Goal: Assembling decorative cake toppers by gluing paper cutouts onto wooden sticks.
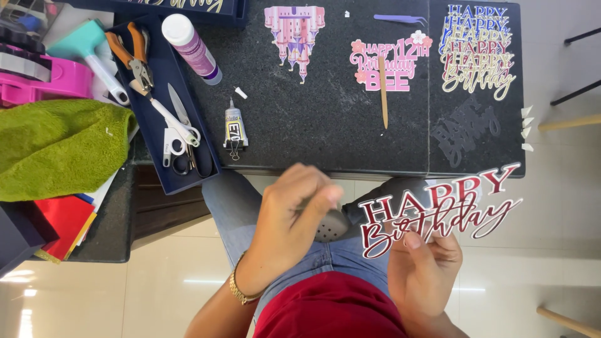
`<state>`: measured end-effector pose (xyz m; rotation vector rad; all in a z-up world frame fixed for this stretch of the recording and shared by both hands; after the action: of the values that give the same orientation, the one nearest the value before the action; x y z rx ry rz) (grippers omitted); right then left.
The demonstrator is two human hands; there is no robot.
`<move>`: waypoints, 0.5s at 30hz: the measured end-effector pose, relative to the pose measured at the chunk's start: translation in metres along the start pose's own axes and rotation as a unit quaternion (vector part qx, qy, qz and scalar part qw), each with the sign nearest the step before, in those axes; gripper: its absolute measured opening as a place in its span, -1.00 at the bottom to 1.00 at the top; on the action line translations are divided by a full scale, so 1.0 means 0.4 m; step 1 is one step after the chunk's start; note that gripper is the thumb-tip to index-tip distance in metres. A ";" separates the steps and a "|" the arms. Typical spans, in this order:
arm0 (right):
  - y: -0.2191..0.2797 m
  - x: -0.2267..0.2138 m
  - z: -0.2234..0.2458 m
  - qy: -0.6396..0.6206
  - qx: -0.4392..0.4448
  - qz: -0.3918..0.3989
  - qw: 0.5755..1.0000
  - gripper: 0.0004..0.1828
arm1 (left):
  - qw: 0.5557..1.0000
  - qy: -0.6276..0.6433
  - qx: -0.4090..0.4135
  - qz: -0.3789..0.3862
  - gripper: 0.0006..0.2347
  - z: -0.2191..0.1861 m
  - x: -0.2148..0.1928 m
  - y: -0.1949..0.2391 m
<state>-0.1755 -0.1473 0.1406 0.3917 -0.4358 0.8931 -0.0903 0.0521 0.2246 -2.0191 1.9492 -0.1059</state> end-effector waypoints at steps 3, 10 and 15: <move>-0.008 -0.008 0.002 -0.006 0.011 0.002 1.000 -0.76 | 0.997 0.046 -0.025 0.057 -0.78 0.004 -0.001 0.026; -0.010 0.002 0.006 0.009 -0.014 0.008 1.000 -0.75 | 0.995 0.031 -0.004 0.093 -0.90 -0.007 -0.005 0.042; -0.007 0.007 0.006 0.019 -0.022 0.003 1.000 -0.67 | 0.997 0.014 0.009 0.077 -0.96 0.003 0.001 0.040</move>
<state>-0.1722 -0.1481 0.1438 0.3326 -0.4218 0.8935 -0.1052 0.0518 0.2188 -1.8572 2.1055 -0.1144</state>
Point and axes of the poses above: each hand's wrist, its own y-axis away from the middle knuckle, its own x-axis out of the palm, z = x × y, the point moved 1 cm from there along -y, towards the middle knuckle, and after that the axes turned 11 degrees about -z, right-handed, at the moved point
